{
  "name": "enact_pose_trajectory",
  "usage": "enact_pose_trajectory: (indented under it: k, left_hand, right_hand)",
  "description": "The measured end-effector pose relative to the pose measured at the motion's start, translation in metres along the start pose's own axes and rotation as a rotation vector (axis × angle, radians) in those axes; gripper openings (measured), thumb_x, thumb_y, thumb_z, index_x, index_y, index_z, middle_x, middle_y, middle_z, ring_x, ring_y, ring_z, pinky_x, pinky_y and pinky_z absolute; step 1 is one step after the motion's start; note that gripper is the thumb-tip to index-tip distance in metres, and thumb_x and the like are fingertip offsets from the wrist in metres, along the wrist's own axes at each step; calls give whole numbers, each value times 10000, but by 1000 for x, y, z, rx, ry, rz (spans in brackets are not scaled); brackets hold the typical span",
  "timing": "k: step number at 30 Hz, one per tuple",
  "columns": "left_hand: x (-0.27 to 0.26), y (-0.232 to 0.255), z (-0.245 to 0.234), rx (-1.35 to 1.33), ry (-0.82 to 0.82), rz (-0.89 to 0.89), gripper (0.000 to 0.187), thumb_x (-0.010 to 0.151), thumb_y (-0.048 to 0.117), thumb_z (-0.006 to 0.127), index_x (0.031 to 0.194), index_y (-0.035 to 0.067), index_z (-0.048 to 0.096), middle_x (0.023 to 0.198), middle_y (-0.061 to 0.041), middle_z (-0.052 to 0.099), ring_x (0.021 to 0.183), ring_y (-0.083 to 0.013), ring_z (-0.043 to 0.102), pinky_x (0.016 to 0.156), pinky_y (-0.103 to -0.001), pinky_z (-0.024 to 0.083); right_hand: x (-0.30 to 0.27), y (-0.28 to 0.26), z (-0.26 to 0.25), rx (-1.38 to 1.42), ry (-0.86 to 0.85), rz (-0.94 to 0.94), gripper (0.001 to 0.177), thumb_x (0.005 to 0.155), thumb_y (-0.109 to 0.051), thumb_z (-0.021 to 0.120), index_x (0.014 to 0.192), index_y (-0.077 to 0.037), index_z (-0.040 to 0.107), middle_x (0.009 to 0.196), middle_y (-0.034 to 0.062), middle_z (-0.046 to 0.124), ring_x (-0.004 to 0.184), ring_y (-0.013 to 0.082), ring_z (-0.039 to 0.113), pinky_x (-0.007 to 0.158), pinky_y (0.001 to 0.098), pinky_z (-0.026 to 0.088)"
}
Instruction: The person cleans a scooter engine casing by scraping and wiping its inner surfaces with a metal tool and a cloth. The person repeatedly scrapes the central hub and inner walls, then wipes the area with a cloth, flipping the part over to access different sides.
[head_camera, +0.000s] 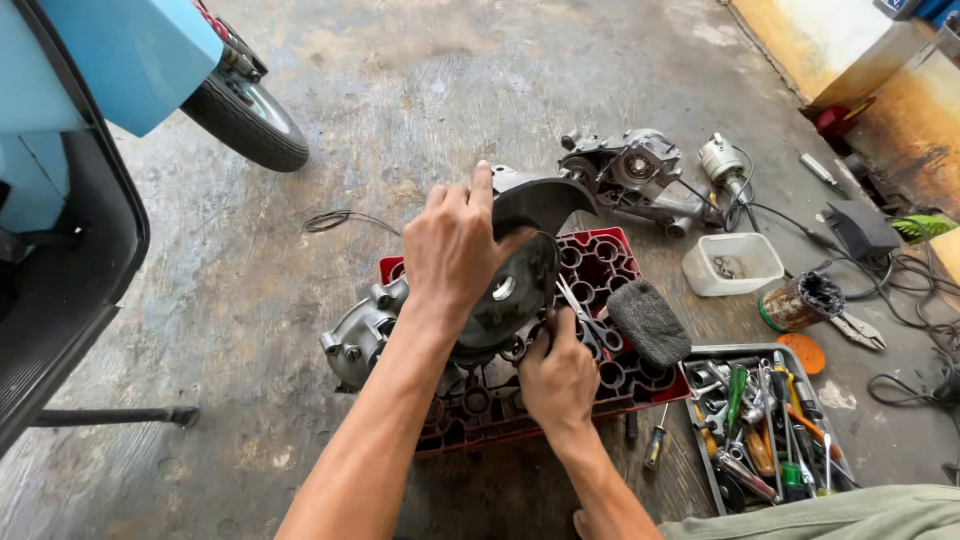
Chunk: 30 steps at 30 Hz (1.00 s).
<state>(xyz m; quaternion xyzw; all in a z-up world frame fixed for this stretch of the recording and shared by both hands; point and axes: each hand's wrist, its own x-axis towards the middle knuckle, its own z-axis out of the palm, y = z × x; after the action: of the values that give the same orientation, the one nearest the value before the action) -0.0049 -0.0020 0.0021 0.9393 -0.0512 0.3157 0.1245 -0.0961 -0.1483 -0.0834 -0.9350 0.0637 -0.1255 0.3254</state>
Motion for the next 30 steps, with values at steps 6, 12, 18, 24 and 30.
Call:
enact_pose_trajectory:
  k: [6, 12, 18, 24, 30]
  left_hand:
    - [2, 18, 2, 1, 18, 36, 902, 686, 599, 875, 1334, 26, 619, 881, -126, 709, 861, -287, 702, 614, -440, 619]
    - [3, 28, 1, -13, -47, 36, 861, 759, 571, 862, 1359, 5, 616, 855, -142, 716, 805, -249, 694, 600, -397, 622]
    - [4, 25, 1, -48, -4, 47, 839, 743, 520, 890, 1320, -24, 617, 871, -165, 710, 834, -291, 707, 589, -438, 629]
    - [2, 20, 10, -42, 8, 77, 880, 689, 505, 911, 1332, -6, 594, 929, -124, 698, 885, -264, 687, 630, -425, 635]
    - [-2, 27, 11, -106, -7, 88, 817, 716, 403, 914, 1326, -35, 593, 915, -143, 703, 860, -274, 688, 613, -439, 634]
  right_hand:
    - [14, 25, -4, -111, -4, -85, 226, 931, -185, 520, 1135, -140, 604, 838, 237, 730, 758, 506, 714, 618, 617, 542]
    - [-2, 45, -14, -217, -116, -173, 206, 933, -193, 500, 1121, -194, 585, 740, 180, 735, 703, 456, 746, 621, 567, 593]
    - [50, 68, -24, -322, -150, -414, 222, 902, -238, 546, 1122, -216, 570, 703, 182, 709, 664, 493, 717, 569, 607, 553]
    - [76, 75, -36, -450, -104, -501, 170, 929, -258, 523, 1088, -246, 582, 650, 148, 693, 649, 448, 728, 589, 559, 571]
    - [70, 93, -23, -480, -57, -430, 154, 946, -318, 525, 1059, -223, 566, 651, 184, 681, 669, 490, 706, 626, 601, 558]
